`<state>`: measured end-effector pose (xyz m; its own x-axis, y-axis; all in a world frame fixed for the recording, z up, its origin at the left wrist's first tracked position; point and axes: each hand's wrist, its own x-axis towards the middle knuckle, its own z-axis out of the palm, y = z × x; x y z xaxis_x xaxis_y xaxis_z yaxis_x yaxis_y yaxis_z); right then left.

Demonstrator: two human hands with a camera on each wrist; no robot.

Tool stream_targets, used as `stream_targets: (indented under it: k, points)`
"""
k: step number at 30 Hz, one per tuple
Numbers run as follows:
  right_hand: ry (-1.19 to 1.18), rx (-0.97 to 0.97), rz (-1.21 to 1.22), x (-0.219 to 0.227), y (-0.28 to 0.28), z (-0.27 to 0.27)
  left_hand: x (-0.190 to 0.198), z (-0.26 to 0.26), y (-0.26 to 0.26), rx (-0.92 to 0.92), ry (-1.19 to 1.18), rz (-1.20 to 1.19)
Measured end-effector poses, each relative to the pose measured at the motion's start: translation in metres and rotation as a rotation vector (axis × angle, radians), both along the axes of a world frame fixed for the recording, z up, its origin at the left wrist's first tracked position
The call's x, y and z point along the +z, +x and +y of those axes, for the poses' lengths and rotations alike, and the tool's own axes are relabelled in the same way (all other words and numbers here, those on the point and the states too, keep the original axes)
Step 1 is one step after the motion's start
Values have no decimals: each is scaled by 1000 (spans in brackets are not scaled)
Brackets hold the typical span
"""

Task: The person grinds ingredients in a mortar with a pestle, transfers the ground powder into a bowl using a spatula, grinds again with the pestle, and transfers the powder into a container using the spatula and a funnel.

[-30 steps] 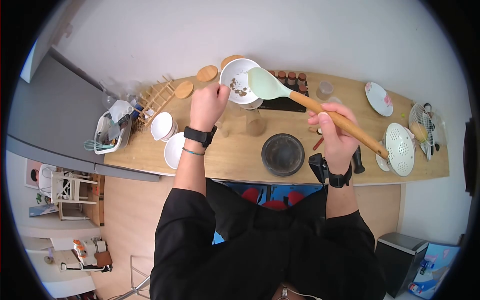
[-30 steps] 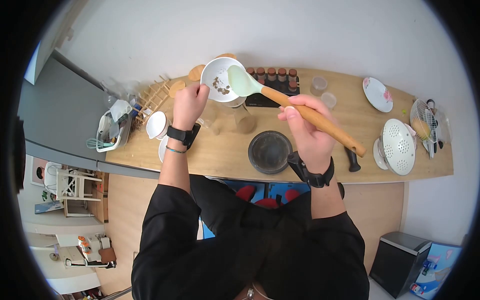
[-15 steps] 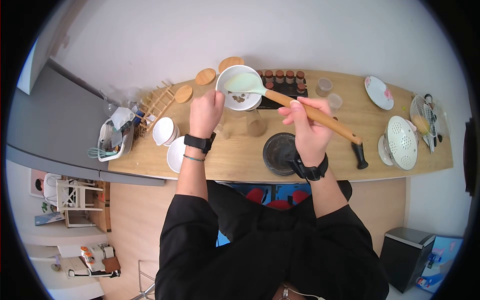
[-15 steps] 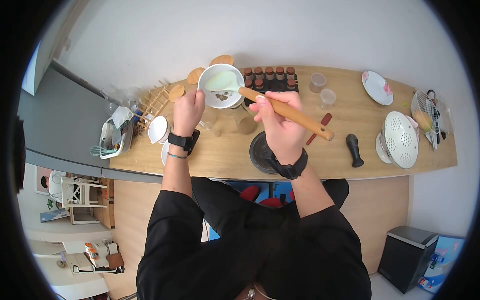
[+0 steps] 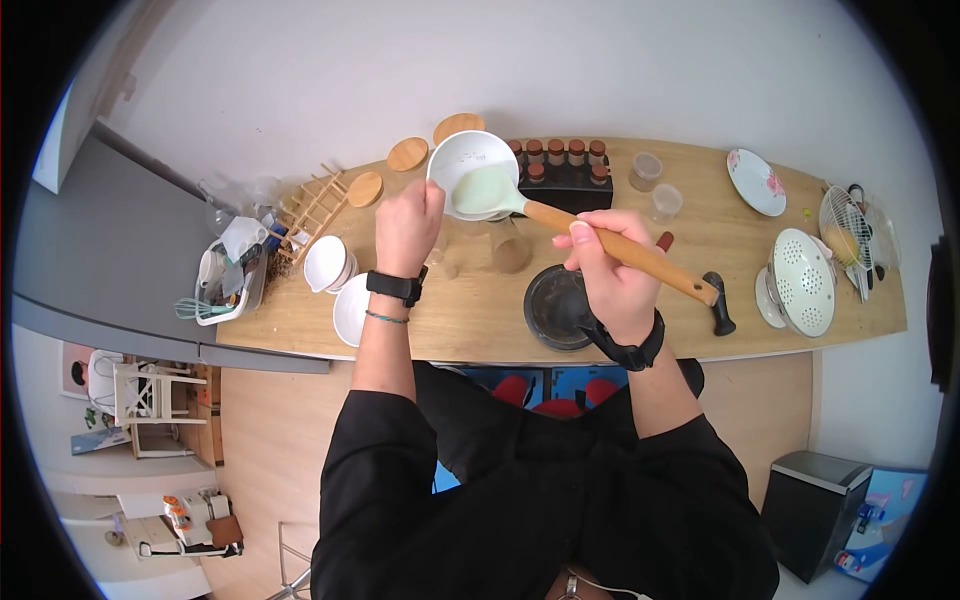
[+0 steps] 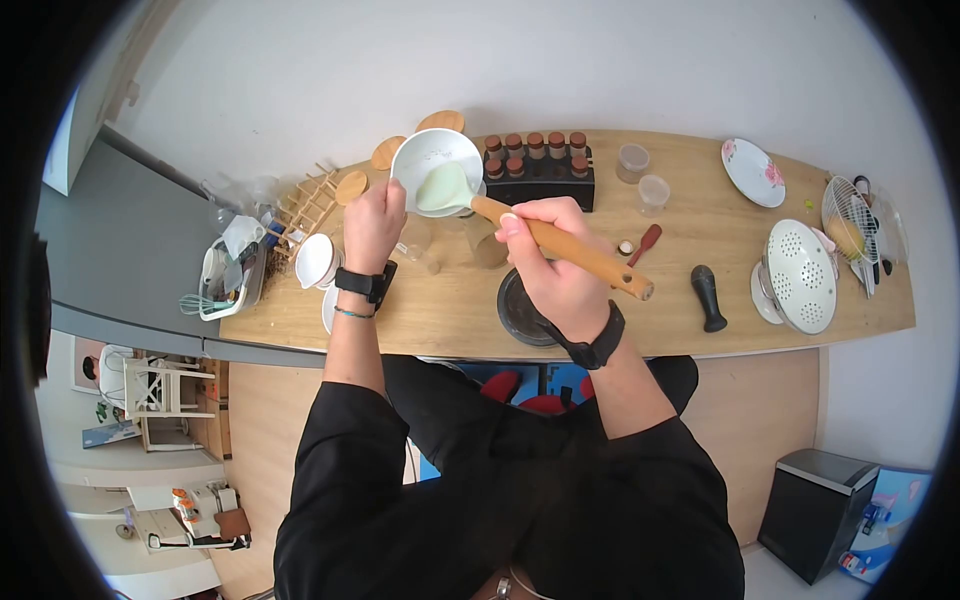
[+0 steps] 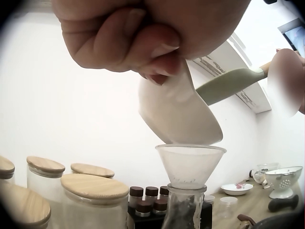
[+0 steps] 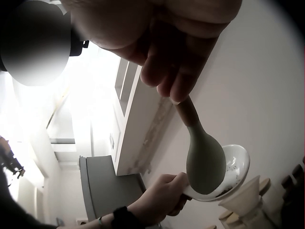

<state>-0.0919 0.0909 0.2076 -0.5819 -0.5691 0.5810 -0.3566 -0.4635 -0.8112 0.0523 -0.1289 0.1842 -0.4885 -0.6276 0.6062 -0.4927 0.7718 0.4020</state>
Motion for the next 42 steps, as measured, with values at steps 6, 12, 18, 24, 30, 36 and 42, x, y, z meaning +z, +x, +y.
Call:
stream_targets:
  k: [6,12,18,24,30,36,42]
  points:
    - [-73,21,34,4,1,-10,2,5,-3,-6,6,-8]
    - [119,-77,223,3,-3,-4,1,3,2,-3,26,13]
    - [41,-80,167,4,-2,-3,3,4,1,38,-21,-2]
    - [-32,-108,183,10,-2,-15,5,6,-1,18,-14,11]
    - [-49,-228,402,8,-2,-7,3,1,1,41,-12,10]
    - [10,-102,148,17,0,-7,4,3,0,32,5,23]
    - [-56,-67,52,14,5,-15,3,4,-2,30,-13,19]
